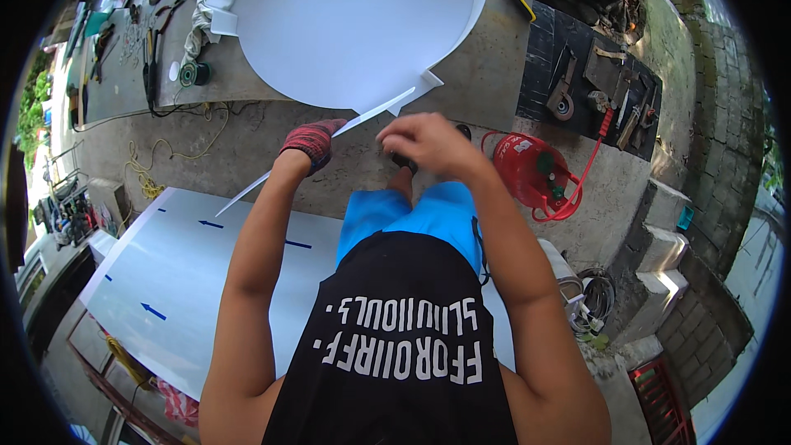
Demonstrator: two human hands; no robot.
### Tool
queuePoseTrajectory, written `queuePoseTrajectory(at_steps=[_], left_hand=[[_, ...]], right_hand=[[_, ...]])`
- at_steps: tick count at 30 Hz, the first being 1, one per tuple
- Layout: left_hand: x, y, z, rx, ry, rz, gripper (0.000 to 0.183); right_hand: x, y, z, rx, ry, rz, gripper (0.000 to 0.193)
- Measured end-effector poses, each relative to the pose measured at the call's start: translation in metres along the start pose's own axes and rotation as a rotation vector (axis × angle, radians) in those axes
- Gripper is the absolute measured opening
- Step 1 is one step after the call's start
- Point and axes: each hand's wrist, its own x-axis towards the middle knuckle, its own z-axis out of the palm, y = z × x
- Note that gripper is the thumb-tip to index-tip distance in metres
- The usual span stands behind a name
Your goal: Fabricating a circular sign component by heating and bending foam board strips around a frame.
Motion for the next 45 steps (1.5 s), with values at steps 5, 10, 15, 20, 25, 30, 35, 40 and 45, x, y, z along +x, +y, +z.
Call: queuePoseTrajectory(at_steps=[5,10,15,20,25,30,35,40,45], left_hand=[[0.025,-0.036,0.006,0.065,0.031,-0.076,0.073],[0.013,-0.031,-0.016,0.263,-0.074,-0.043,0.052],[0.047,-0.049,-0.003,0.194,-0.033,-0.047,0.051],[0.046,-0.047,-0.011,0.24,-0.059,-0.004,0.048],[0.082,-0.086,-0.001,0.193,-0.003,-0.073,0.049],[0.063,-0.062,-0.033,0.282,-0.088,-0.046,0.048],[0.064,-0.054,-0.041,0.374,0.116,0.118,0.038],[0.074,-0.045,-0.059,0.336,0.025,0.086,0.041],[0.092,-0.041,-0.071,0.254,0.01,0.024,0.04]], right_hand=[[0.051,0.013,-0.128,-1.138,0.695,-0.338,0.029],[0.08,0.036,-0.14,-1.416,0.185,-0.071,0.022],[0.07,0.061,-0.127,-1.404,0.345,-0.245,0.022],[0.056,0.073,-0.113,-1.402,0.399,-0.253,0.025],[0.059,0.069,-0.1,-1.405,0.462,-0.254,0.026],[0.058,0.072,-0.1,-1.382,0.492,-0.214,0.025],[0.067,0.073,-0.098,-1.344,0.54,-0.236,0.025],[0.076,0.068,-0.094,-1.363,0.557,-0.209,0.026],[0.076,0.066,-0.096,-1.354,0.522,-0.188,0.025]])
